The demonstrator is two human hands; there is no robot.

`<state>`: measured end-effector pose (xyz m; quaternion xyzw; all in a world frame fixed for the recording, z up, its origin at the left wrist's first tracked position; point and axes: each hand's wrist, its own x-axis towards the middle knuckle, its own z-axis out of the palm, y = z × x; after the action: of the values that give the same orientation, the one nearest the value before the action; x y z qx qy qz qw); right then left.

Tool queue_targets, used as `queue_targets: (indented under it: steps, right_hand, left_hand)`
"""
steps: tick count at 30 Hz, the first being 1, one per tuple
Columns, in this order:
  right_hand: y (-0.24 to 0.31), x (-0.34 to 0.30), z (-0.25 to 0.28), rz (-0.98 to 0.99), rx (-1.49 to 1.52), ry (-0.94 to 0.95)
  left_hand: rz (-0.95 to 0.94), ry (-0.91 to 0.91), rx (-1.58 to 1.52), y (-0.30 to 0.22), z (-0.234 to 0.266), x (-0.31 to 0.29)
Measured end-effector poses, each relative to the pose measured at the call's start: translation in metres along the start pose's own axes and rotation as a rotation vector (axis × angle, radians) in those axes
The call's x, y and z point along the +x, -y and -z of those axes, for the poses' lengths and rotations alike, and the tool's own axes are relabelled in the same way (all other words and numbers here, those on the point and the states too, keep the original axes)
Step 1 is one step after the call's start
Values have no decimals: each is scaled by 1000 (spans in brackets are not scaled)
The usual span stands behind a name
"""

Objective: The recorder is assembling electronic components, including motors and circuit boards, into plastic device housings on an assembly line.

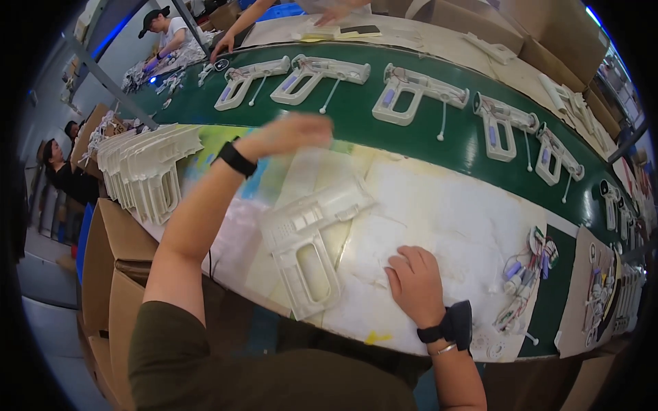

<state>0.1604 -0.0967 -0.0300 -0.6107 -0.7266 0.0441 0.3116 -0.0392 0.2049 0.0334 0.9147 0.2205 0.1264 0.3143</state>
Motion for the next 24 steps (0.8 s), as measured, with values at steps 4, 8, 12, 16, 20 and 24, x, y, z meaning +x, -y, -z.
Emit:
queue_targets:
  steps: [4, 8, 12, 16, 20, 24]
  right_hand:
    - [9, 9, 1, -33, -51, 70]
    - [9, 14, -1, -86, -64, 130]
    - [9, 15, -3, -132, -32, 174]
    - [9, 15, -7, -139, -72, 198]
    - [13, 21, -7, -166, -72, 204]
    - [14, 26, -5, -116, -105, 257]
  left_hand:
    - [534, -711, 610, 144, 79, -1]
    - [711, -593, 903, 230, 93, -24]
    - [828, -271, 671, 290, 109, -39]
    - [718, -360, 697, 271, 99, -50]
    - [885, -435, 636, 235, 97, -24]
    - [786, -814, 535, 289, 148, -10]
